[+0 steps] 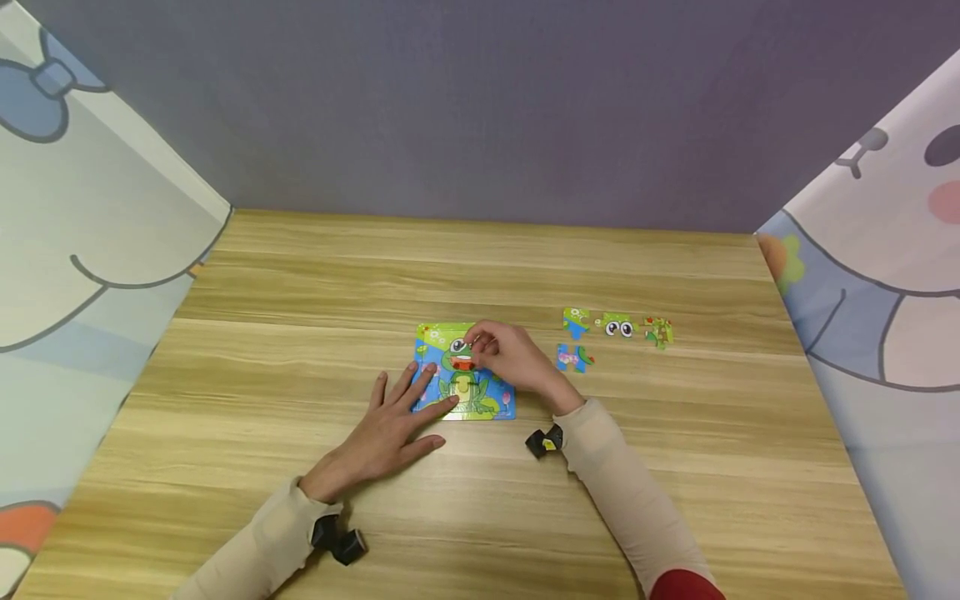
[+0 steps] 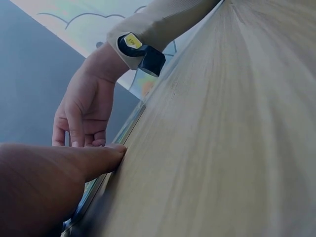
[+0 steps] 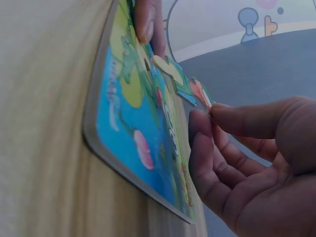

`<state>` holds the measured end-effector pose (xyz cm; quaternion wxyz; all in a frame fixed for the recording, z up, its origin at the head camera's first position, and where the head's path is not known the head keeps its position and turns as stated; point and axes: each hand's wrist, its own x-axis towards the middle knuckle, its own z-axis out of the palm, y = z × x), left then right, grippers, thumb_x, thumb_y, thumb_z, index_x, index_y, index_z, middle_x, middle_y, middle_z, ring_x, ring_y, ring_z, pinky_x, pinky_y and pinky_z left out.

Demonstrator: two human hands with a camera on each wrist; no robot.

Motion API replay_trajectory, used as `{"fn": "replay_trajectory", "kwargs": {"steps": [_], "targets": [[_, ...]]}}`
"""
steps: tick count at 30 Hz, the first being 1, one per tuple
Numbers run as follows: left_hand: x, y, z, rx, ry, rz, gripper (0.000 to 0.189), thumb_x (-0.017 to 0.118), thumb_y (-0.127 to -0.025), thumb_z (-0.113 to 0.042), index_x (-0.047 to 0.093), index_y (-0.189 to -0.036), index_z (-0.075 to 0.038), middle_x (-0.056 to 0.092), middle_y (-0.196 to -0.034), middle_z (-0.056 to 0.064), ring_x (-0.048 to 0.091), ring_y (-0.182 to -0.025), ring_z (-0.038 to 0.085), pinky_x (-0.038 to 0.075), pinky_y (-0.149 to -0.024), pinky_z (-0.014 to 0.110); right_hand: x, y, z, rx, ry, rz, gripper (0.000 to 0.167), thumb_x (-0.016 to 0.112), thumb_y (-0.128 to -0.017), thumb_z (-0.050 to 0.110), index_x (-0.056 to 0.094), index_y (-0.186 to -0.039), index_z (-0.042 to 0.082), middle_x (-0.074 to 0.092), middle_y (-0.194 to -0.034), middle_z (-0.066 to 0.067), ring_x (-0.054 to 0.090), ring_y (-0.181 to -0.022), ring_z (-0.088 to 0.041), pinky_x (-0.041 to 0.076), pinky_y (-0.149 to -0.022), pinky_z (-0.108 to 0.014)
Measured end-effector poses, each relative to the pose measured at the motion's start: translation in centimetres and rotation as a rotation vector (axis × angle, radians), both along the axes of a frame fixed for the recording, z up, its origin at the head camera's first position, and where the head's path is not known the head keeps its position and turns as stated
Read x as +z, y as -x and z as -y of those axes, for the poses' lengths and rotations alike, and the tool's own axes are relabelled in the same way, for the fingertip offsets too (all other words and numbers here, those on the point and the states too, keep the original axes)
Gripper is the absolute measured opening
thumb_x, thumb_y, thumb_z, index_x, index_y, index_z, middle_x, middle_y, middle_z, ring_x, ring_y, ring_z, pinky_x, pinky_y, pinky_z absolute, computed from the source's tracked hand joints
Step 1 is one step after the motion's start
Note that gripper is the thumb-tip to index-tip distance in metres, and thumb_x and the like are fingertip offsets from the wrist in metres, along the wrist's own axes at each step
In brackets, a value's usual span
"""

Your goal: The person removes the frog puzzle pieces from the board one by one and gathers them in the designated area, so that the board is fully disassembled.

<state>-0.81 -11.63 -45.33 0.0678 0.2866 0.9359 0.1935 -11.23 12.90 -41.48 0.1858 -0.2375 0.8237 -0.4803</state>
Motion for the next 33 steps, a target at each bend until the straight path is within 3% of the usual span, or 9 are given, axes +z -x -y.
{"fn": "replay_trajectory", "kwargs": {"steps": [10, 20, 33], "targets": [[0.0, 0.1, 0.1, 0.003, 0.003, 0.0, 0.055, 0.054, -0.1, -0.047, 0.045, -0.151, -0.031, 0.013, -0.169, 0.015, 0.007, -0.158, 0.041, 0.009, -0.115, 0.077, 0.7, 0.6, -1.3, -0.068, 0.074, 0.09, 0.027, 0.06, -0.095, -0.004, 0.062, -0.122, -0.002, 0.066, -0.103, -0.02, 0.068, -0.084, -0.021, 0.058, -0.077, -0.026], [-0.1, 0.2, 0.2, 0.014, 0.006, 0.02, 0.055, 0.053, -0.1, -0.049, 0.044, -0.152, -0.032, 0.013, -0.17, 0.014, 0.006, -0.158, 0.04, 0.007, -0.115, 0.077, 1.3, 1.0, -4.0, -0.115, 0.058, -0.003, 0.028, 0.062, -0.094, -0.003, 0.064, -0.122, -0.006, 0.068, -0.106, -0.021, 0.064, -0.092, -0.016, 0.054, -0.081, -0.019], [-0.1, 0.1, 0.2, 0.012, -0.011, 0.004, 0.055, 0.054, -0.1, -0.047, 0.045, -0.152, -0.031, 0.014, -0.169, 0.015, 0.007, -0.158, 0.039, 0.006, -0.116, 0.076, 2.0, 0.9, -7.9, -0.197, 0.051, 0.063, 0.031, 0.059, -0.097, 0.003, 0.062, -0.127, -0.005, 0.066, -0.113, -0.023, 0.067, -0.088, -0.005, 0.057, -0.075, -0.028]]}}
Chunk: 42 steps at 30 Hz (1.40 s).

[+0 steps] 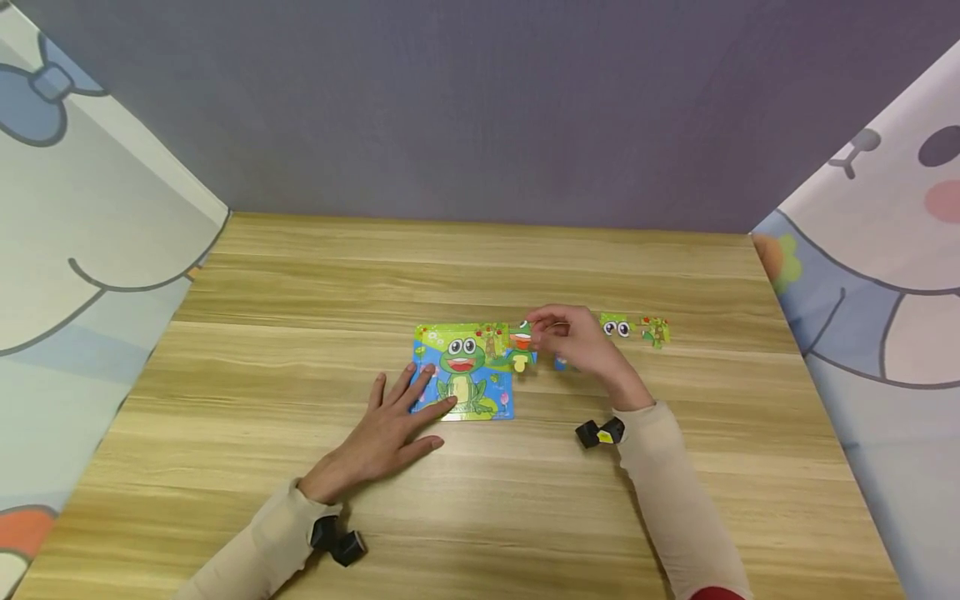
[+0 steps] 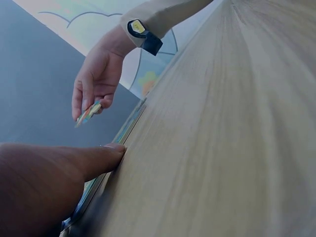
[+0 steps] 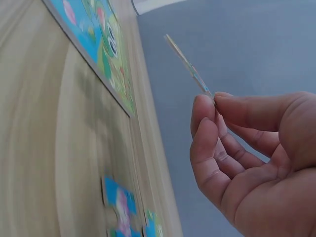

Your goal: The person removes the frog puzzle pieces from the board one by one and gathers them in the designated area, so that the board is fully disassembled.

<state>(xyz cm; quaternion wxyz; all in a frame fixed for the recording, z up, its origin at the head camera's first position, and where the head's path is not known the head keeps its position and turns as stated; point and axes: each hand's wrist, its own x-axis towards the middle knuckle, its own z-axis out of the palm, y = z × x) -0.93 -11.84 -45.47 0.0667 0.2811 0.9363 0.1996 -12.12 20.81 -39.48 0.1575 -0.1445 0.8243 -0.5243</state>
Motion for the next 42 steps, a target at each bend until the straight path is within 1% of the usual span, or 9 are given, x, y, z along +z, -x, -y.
{"fn": "replay_trajectory", "kwargs": {"steps": [3, 7, 12, 16, 20, 25, 35, 39, 42], "targets": [[0.0, 0.0, 0.0, -0.001, -0.001, 0.002, 0.054, 0.053, -0.1, -0.047, 0.045, -0.151, -0.031, 0.014, -0.169, 0.015, 0.007, -0.158, 0.04, 0.006, -0.116, 0.076, 0.1, 0.0, -1.0, -0.02, 0.002, -0.001, 0.031, 0.059, -0.098, 0.004, 0.062, -0.128, -0.005, 0.068, -0.109, -0.014, 0.067, -0.089, -0.004, 0.057, -0.076, -0.027], [0.1, 0.0, 0.0, -0.002, -0.004, -0.001, 0.054, 0.054, -0.1, -0.047, 0.046, -0.151, -0.031, 0.015, -0.169, 0.016, 0.008, -0.158, 0.04, 0.007, -0.116, 0.076, 0.1, -0.1, -2.3, -0.045, 0.01, -0.002, 0.031, 0.057, -0.099, 0.002, 0.061, -0.128, -0.006, 0.068, -0.102, 0.003, 0.068, -0.089, -0.002, 0.058, -0.078, -0.027], [0.1, 0.0, -0.1, -0.002, -0.003, -0.009, 0.054, 0.054, -0.1, -0.048, 0.046, -0.151, -0.03, 0.016, -0.169, 0.016, 0.009, -0.158, 0.04, 0.007, -0.115, 0.076, 0.2, -0.2, -3.8, -0.061, 0.035, -0.007, 0.033, 0.057, -0.098, 0.001, 0.058, -0.129, -0.012, 0.067, -0.097, 0.013, 0.069, -0.088, 0.001, 0.059, -0.078, -0.025], [0.1, -0.1, 0.0, -0.002, -0.003, -0.01, 0.054, 0.053, -0.1, -0.048, 0.046, -0.151, -0.031, 0.016, -0.169, 0.015, 0.009, -0.158, 0.04, 0.007, -0.115, 0.076, 0.3, -0.3, -4.9, -0.078, 0.035, -0.014, 0.033, 0.056, -0.099, 0.0, 0.057, -0.129, -0.013, 0.067, -0.096, 0.017, 0.068, -0.088, 0.003, 0.058, -0.078, -0.022], [0.1, -0.1, 0.0, -0.002, 0.001, -0.009, 0.054, 0.053, -0.1, -0.048, 0.046, -0.151, -0.031, 0.015, -0.169, 0.015, 0.009, -0.158, 0.04, 0.007, -0.116, 0.076, 0.2, -0.4, -5.9, -0.099, 0.054, -0.01, 0.033, 0.058, -0.098, 0.0, 0.057, -0.127, -0.014, 0.069, -0.097, 0.02, 0.068, -0.088, 0.005, 0.058, -0.078, -0.02], [0.1, -0.1, 0.0, -0.004, -0.002, -0.004, 0.054, 0.053, -0.1, -0.048, 0.046, -0.151, -0.031, 0.015, -0.169, 0.015, 0.009, -0.158, 0.04, 0.007, -0.116, 0.076, -0.1, -0.6, -7.3, -0.11, 0.072, -0.019, 0.031, 0.061, -0.097, 0.0, 0.06, -0.125, -0.012, 0.071, -0.101, 0.022, 0.069, -0.088, 0.005, 0.057, -0.077, -0.017], [0.1, 0.0, 0.0, -0.005, 0.002, 0.011, 0.055, 0.052, -0.101, -0.049, 0.044, -0.152, -0.031, 0.013, -0.169, 0.014, 0.007, -0.158, 0.039, 0.005, -0.116, 0.076, -0.7, -1.0, -9.8, -0.139, 0.037, -0.066, 0.026, 0.062, -0.097, 0.002, 0.063, -0.119, -0.012, 0.07, -0.101, 0.025, 0.068, -0.087, 0.007, 0.056, -0.075, -0.015], [0.1, -0.1, 0.0, -0.003, 0.001, 0.012, 0.055, 0.052, -0.1, -0.049, 0.044, -0.152, -0.031, 0.013, -0.169, 0.014, 0.006, -0.158, 0.039, 0.005, -0.116, 0.076, -1.0, -1.1, -10.6, -0.156, 0.013, -0.062, 0.029, 0.062, -0.098, 0.003, 0.06, -0.121, -0.015, 0.07, -0.101, 0.027, 0.067, -0.086, 0.008, 0.055, -0.074, -0.014], [0.2, -0.1, 0.0, -0.002, 0.003, 0.015, 0.055, 0.052, -0.1, -0.049, 0.044, -0.152, -0.031, 0.013, -0.169, 0.014, 0.006, -0.158, 0.039, 0.005, -0.116, 0.076, -1.3, -1.1, -11.1, -0.167, 0.009, -0.041, 0.029, 0.062, -0.098, 0.004, 0.062, -0.121, -0.012, 0.07, -0.1, 0.028, 0.067, -0.086, 0.009, 0.055, -0.073, -0.013]]}}
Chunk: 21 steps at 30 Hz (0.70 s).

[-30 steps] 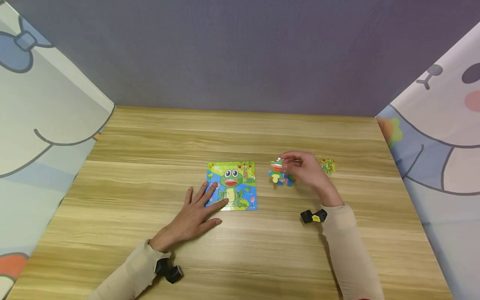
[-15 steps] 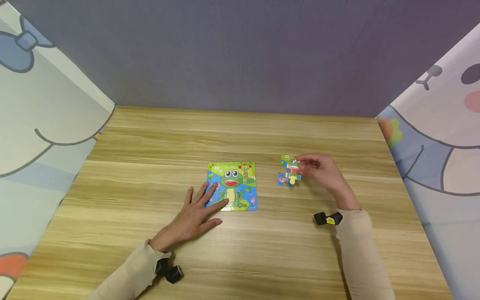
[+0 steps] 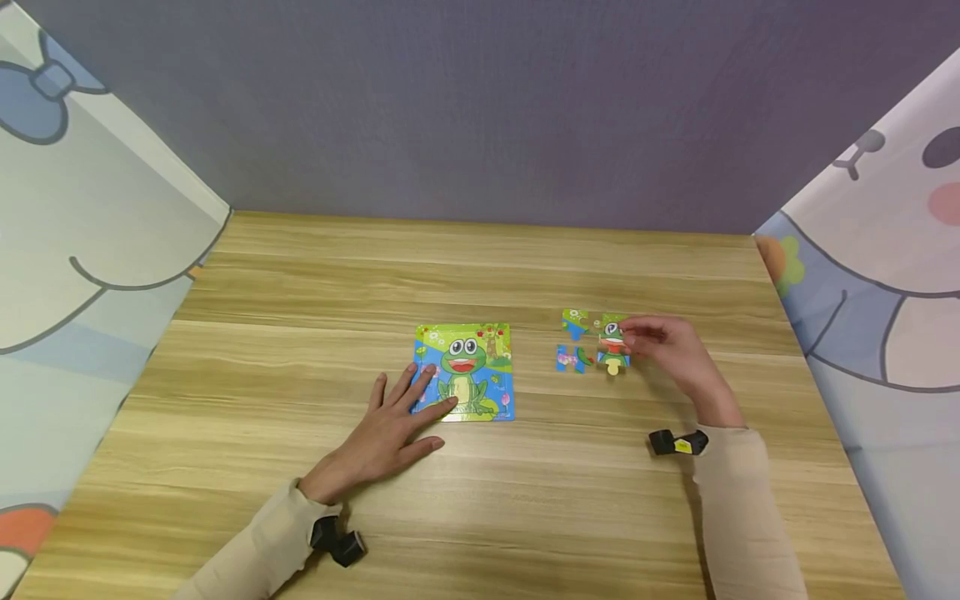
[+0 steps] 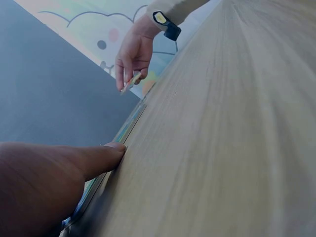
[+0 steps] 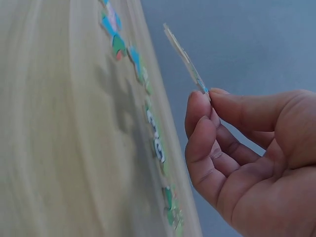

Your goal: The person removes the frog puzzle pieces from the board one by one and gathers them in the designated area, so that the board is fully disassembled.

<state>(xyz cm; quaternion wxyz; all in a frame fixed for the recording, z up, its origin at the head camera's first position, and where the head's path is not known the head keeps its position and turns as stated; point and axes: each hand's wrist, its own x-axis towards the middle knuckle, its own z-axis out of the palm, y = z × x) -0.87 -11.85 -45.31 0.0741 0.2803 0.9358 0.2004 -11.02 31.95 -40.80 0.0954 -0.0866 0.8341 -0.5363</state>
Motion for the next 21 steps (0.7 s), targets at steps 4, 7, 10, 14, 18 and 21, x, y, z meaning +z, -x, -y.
{"fn": "replay_trajectory", "kwargs": {"steps": [4, 7, 10, 14, 18, 21], "targets": [[0.0, 0.0, 0.0, 0.0, 0.004, 0.008, 0.055, 0.052, -0.1, -0.049, 0.044, -0.152, -0.031, 0.012, -0.17, 0.014, 0.006, -0.158, 0.038, 0.004, -0.116, 0.075, -0.4, -0.1, -0.6, 0.002, -0.002, 0.034, 0.028, 0.061, -0.098, 0.006, 0.064, -0.122, -0.009, 0.068, -0.103, 0.029, 0.067, -0.087, 0.008, 0.055, -0.073, -0.014], [0.0, 0.0, 0.0, 0.0, 0.005, 0.011, 0.055, 0.052, -0.1, -0.049, 0.043, -0.152, -0.032, 0.012, -0.17, 0.013, 0.005, -0.158, 0.038, 0.004, -0.117, 0.075, -0.7, -0.1, -0.9, 0.007, -0.02, 0.048, 0.029, 0.061, -0.099, 0.007, 0.064, -0.123, -0.01, 0.066, -0.106, 0.03, 0.067, -0.086, 0.007, 0.056, -0.073, -0.015], [0.0, 0.0, 0.0, 0.001, 0.005, 0.01, 0.055, 0.052, -0.1, -0.049, 0.044, -0.152, -0.032, 0.012, -0.17, 0.013, 0.005, -0.158, 0.038, 0.004, -0.117, 0.075, -1.0, -0.2, -1.2, 0.01, -0.032, 0.057, 0.03, 0.062, -0.098, 0.006, 0.063, -0.123, -0.011, 0.067, -0.104, 0.03, 0.067, -0.083, 0.005, 0.056, -0.071, -0.017], [0.0, 0.0, 0.0, 0.0, 0.004, 0.002, 0.055, 0.052, -0.1, -0.049, 0.044, -0.152, -0.031, 0.013, -0.17, 0.013, 0.006, -0.158, 0.038, 0.005, -0.116, 0.075, -1.2, -0.3, -1.3, 0.029, -0.028, 0.067, 0.029, 0.061, -0.098, 0.004, 0.062, -0.121, -0.014, 0.07, -0.1, 0.027, 0.068, -0.081, 0.004, 0.056, -0.07, -0.017], [-0.1, 0.1, 0.0, 0.001, 0.004, -0.006, 0.055, 0.052, -0.101, -0.049, 0.044, -0.152, -0.032, 0.013, -0.17, 0.013, 0.006, -0.158, 0.038, 0.005, -0.116, 0.075, -1.3, -0.3, -1.4, 0.056, -0.011, 0.074, 0.029, 0.059, -0.098, -0.001, 0.059, -0.121, -0.019, 0.071, -0.096, 0.023, 0.069, -0.082, 0.004, 0.057, -0.071, -0.016], [-0.2, 0.1, 0.0, 0.0, 0.003, -0.012, 0.054, 0.052, -0.101, -0.049, 0.044, -0.152, -0.032, 0.013, -0.17, 0.013, 0.006, -0.158, 0.038, 0.005, -0.116, 0.075, -1.5, -0.3, -1.4, 0.064, -0.074, 0.048, 0.031, 0.059, -0.098, -0.001, 0.058, -0.122, -0.021, 0.07, -0.093, 0.025, 0.068, -0.083, 0.007, 0.056, -0.07, -0.015]]}}
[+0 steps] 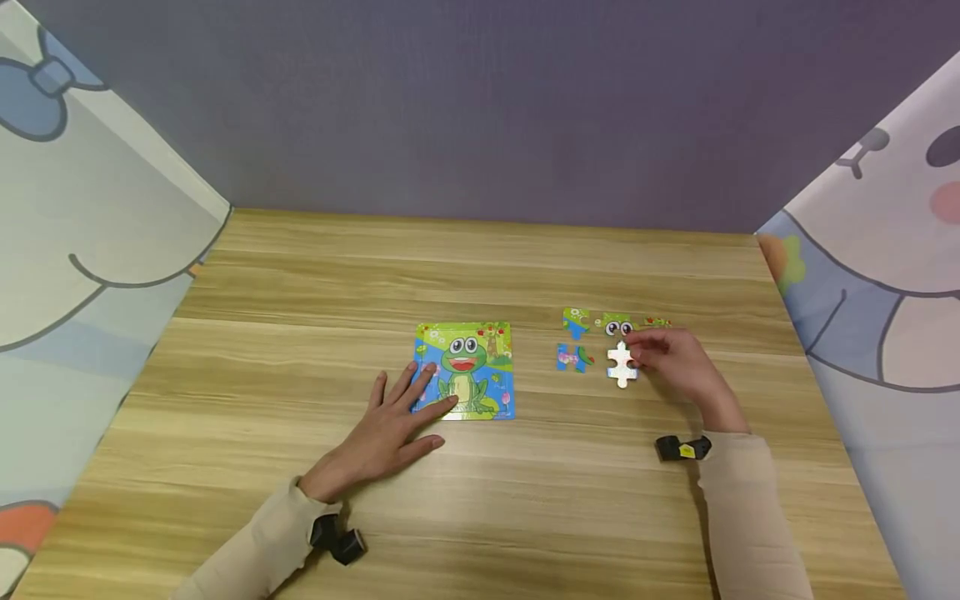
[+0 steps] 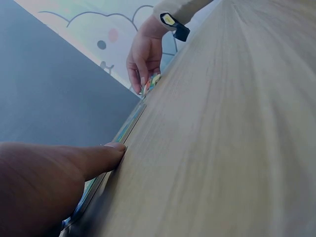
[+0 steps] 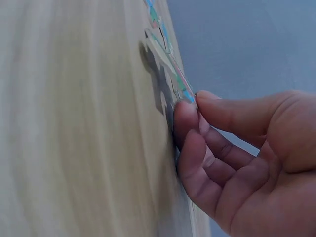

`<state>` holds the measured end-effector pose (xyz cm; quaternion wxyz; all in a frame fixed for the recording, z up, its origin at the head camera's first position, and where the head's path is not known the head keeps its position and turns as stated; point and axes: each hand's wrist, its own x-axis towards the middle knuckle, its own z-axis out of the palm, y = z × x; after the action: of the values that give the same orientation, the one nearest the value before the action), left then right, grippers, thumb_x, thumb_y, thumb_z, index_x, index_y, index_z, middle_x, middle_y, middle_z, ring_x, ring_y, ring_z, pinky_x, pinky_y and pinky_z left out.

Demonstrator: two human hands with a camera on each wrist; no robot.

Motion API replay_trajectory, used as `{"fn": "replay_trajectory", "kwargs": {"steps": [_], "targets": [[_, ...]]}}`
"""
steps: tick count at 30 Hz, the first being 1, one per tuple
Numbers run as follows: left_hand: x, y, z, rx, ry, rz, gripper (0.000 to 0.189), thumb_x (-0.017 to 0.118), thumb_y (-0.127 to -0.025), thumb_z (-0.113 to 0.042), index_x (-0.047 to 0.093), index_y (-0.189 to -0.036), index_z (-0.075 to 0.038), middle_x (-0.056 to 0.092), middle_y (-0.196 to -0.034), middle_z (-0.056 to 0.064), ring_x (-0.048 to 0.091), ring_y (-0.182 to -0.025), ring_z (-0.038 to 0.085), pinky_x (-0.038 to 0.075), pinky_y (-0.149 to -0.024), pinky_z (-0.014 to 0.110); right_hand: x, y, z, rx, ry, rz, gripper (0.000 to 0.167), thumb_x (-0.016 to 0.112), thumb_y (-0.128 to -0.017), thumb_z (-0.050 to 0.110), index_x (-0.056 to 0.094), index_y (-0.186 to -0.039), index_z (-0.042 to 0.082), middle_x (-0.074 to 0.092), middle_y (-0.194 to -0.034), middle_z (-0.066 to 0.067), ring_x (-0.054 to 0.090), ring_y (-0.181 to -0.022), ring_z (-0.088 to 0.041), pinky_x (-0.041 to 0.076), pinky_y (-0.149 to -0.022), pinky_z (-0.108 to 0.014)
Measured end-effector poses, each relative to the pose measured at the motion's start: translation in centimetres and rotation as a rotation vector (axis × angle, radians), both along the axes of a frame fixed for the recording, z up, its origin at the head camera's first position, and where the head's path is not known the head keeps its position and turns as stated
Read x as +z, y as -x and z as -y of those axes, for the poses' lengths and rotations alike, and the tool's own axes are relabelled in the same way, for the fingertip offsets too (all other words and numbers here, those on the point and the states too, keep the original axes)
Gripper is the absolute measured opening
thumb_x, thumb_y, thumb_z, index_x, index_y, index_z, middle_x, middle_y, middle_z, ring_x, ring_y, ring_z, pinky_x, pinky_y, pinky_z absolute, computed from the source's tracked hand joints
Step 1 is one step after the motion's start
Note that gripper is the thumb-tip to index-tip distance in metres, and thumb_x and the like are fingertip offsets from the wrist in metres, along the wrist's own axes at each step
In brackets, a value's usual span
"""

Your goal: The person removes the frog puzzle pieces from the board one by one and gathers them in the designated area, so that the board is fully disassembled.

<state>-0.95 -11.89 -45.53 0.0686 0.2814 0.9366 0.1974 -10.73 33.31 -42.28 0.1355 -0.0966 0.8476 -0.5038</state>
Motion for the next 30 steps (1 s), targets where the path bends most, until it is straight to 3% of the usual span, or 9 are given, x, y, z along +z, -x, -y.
{"fn": "replay_trajectory", "kwargs": {"steps": [4, 7, 11, 30], "targets": [[0.0, 0.0, 0.0, -0.001, -0.004, -0.005, 0.054, 0.052, -0.101, -0.048, 0.044, -0.152, -0.032, 0.014, -0.17, 0.013, 0.007, -0.158, 0.038, 0.006, -0.116, 0.075, -0.1, 0.0, 0.3, -0.008, -0.122, -0.064, 0.03, 0.061, -0.098, 0.002, 0.062, -0.122, -0.016, 0.069, -0.094, 0.024, 0.064, -0.083, 0.011, 0.054, -0.07, -0.012], [0.0, 0.1, 0.0, -0.003, -0.004, 0.0, 0.054, 0.051, -0.101, -0.048, 0.043, -0.152, -0.032, 0.013, -0.17, 0.013, 0.006, -0.158, 0.038, 0.005, -0.116, 0.075, 0.0, -0.1, 0.6, -0.015, -0.198, -0.108, 0.028, 0.063, -0.097, 0.004, 0.066, -0.12, -0.011, 0.075, -0.099, 0.001, 0.061, -0.082, 0.014, 0.051, -0.071, -0.01], [0.1, 0.1, 0.0, -0.005, 0.001, 0.012, 0.054, 0.051, -0.101, -0.049, 0.043, -0.153, -0.032, 0.012, -0.17, 0.013, 0.005, -0.158, 0.038, 0.005, -0.117, 0.075, 0.0, -0.1, 1.0, -0.021, -0.275, -0.149, 0.026, 0.064, -0.097, 0.007, 0.069, -0.119, -0.008, 0.072, -0.109, -0.027, 0.056, -0.081, 0.017, 0.047, -0.07, -0.008], [0.0, 0.0, 0.0, 0.0, -0.002, 0.019, 0.055, 0.051, -0.101, -0.049, 0.042, -0.153, -0.032, 0.011, -0.17, 0.013, 0.004, -0.158, 0.038, 0.004, -0.116, 0.075, 0.2, 0.0, 1.3, -0.056, -0.35, -0.18, 0.023, 0.064, -0.097, 0.009, 0.072, -0.115, -0.003, 0.072, -0.112, -0.028, 0.052, -0.081, 0.023, 0.043, -0.072, -0.004]]}}
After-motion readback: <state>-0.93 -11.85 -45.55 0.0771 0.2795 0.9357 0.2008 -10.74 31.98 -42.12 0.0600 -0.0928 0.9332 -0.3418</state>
